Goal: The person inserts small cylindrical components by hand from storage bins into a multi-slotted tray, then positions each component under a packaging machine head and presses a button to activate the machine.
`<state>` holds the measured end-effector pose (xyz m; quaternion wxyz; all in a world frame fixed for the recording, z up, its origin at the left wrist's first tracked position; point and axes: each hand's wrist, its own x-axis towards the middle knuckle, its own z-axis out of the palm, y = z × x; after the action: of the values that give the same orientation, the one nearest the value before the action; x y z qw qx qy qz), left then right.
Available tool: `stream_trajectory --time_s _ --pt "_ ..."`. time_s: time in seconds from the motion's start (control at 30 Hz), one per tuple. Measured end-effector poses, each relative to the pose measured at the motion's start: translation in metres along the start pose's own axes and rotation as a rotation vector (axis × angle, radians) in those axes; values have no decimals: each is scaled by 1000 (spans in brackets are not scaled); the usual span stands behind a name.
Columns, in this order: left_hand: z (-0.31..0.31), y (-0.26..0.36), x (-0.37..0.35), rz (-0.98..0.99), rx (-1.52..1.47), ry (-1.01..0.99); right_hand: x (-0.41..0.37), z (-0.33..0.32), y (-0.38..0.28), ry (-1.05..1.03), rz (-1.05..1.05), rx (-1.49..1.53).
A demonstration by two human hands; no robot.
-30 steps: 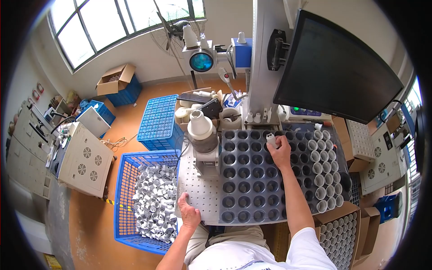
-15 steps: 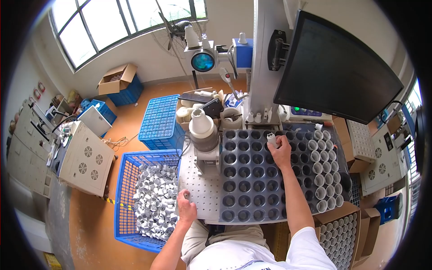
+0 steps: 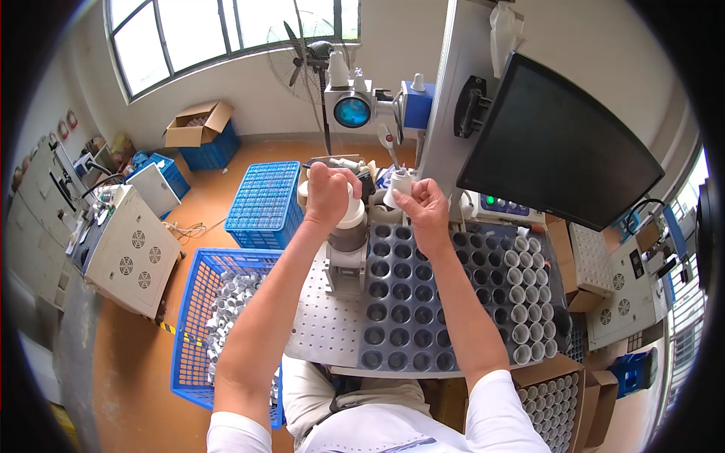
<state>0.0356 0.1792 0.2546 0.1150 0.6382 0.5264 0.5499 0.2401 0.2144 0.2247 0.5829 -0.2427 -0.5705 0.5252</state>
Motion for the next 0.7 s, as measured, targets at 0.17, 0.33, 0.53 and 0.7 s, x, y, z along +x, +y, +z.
stream_trajectory --time_s 0.17,0.33,0.53,0.7 --pt "-82 17 -42 -53 -73 290 -7 60 9 -253 -60 -147" --pt "-129 -142 -198 -198 711 519 -16 66 20 -207 -64 -151" --pt "-3 -119 -324 -512 658 -82 -37 4 32 -48 -333 -352" --pt "0 -114 -334 -495 737 -128 -17 -187 62 227 -60 -1228"
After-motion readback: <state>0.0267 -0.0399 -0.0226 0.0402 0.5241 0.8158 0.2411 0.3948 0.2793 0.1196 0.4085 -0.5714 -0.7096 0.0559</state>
